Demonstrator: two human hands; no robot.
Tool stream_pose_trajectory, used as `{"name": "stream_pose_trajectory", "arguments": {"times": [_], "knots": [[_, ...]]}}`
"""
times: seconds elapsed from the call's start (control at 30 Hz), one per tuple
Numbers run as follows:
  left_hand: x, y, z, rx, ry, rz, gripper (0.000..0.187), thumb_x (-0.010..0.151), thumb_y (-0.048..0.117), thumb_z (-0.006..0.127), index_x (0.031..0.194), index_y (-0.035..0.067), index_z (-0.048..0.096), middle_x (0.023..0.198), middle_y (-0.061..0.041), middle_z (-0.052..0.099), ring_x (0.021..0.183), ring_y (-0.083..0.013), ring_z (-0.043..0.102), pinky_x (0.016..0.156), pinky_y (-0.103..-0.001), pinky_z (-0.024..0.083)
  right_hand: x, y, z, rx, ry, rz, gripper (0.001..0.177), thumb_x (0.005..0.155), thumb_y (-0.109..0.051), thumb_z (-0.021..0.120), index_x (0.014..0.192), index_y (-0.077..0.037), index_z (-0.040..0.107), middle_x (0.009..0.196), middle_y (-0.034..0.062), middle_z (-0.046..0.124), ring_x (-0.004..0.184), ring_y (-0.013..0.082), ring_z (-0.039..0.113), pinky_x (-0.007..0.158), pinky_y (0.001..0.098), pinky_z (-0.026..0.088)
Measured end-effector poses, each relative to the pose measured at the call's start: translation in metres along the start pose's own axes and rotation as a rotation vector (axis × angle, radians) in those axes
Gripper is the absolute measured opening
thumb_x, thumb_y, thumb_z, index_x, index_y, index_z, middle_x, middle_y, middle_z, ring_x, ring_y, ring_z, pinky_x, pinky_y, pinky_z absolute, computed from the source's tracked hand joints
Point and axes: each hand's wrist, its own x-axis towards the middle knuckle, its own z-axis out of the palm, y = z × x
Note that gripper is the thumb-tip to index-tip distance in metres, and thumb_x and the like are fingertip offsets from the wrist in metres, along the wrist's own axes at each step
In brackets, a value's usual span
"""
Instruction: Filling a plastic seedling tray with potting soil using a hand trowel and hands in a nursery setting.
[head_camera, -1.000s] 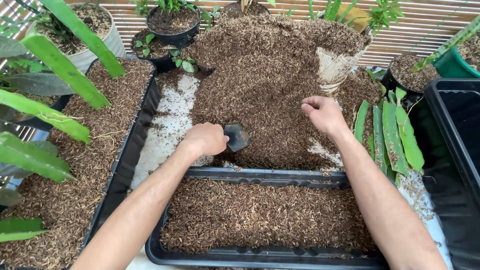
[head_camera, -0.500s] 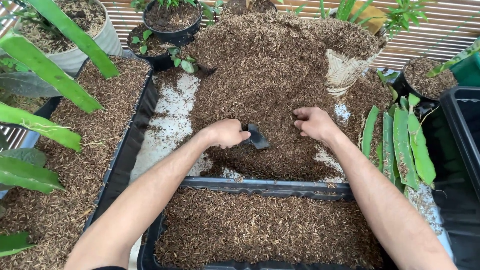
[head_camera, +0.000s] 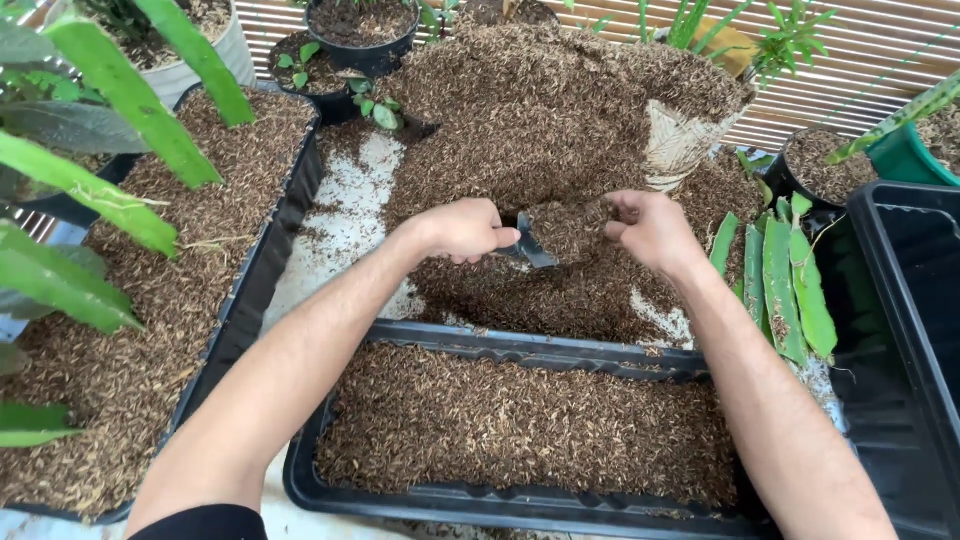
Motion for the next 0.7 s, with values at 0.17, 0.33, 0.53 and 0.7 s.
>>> {"name": "stream_pose_trajectory", "arguments": {"times": [0.17,0.33,0.53,0.7], "knots": [[-0.071,-0.002,-0.018,0.005,0.021,-0.032,0.040,0.093,0.033,0.044,0.080,0.000,0.061,0.052,-0.006,0.048,0.035,-0.0112,0.041,0.030,-0.020,0.032,-0.058,-0.055,-0.025,0.020,-0.036,-0.087,0.039,0.074,-0.014,0.071,0.112,-0.010,0.063,0.095,0.0155,0.065,0.096,0.0328,0.061,0.083,0.0438,0.047],[-0.145,-0.015,-0.020,-0.085,0.000,-0.054,0.036,0.091,0.028,0.047,0.074,0.001,0.064,0.045,-0.006,0.044,0.029,-0.0122,0.036,0.030,-0.022,0.028,-0.115,-0.107,-0.030,0.042,-0.148,-0.172,0.040,0.073,-0.011,0.070,0.111,-0.002,0.062,0.102,0.0217,0.063,0.095,0.0400,0.060,0.078,0.0461,0.049],[-0.208,-0.052,-0.009,-0.145,-0.026,-0.132,0.032,0.088,0.022,0.050,0.070,-0.002,0.063,0.042,-0.008,0.042,0.028,-0.0135,0.034,0.030,-0.022,0.027,-0.159,-0.144,-0.003,0.053,-0.293,-0.259,0.039,0.072,-0.008,0.068,0.111,-0.002,0.063,0.100,0.0193,0.064,0.092,0.0386,0.063,0.072,0.0459,0.055],[-0.231,-0.080,-0.001,-0.152,-0.055,-0.195,0.025,0.084,0.017,0.057,0.073,-0.001,0.070,0.038,-0.009,0.043,0.024,-0.0139,0.034,0.028,-0.023,0.027,-0.177,-0.155,0.029,0.109,-0.491,-0.298,0.041,0.076,-0.004,0.062,0.117,-0.001,0.058,0.101,0.0173,0.061,0.091,0.0347,0.064,0.071,0.0404,0.060]]}}
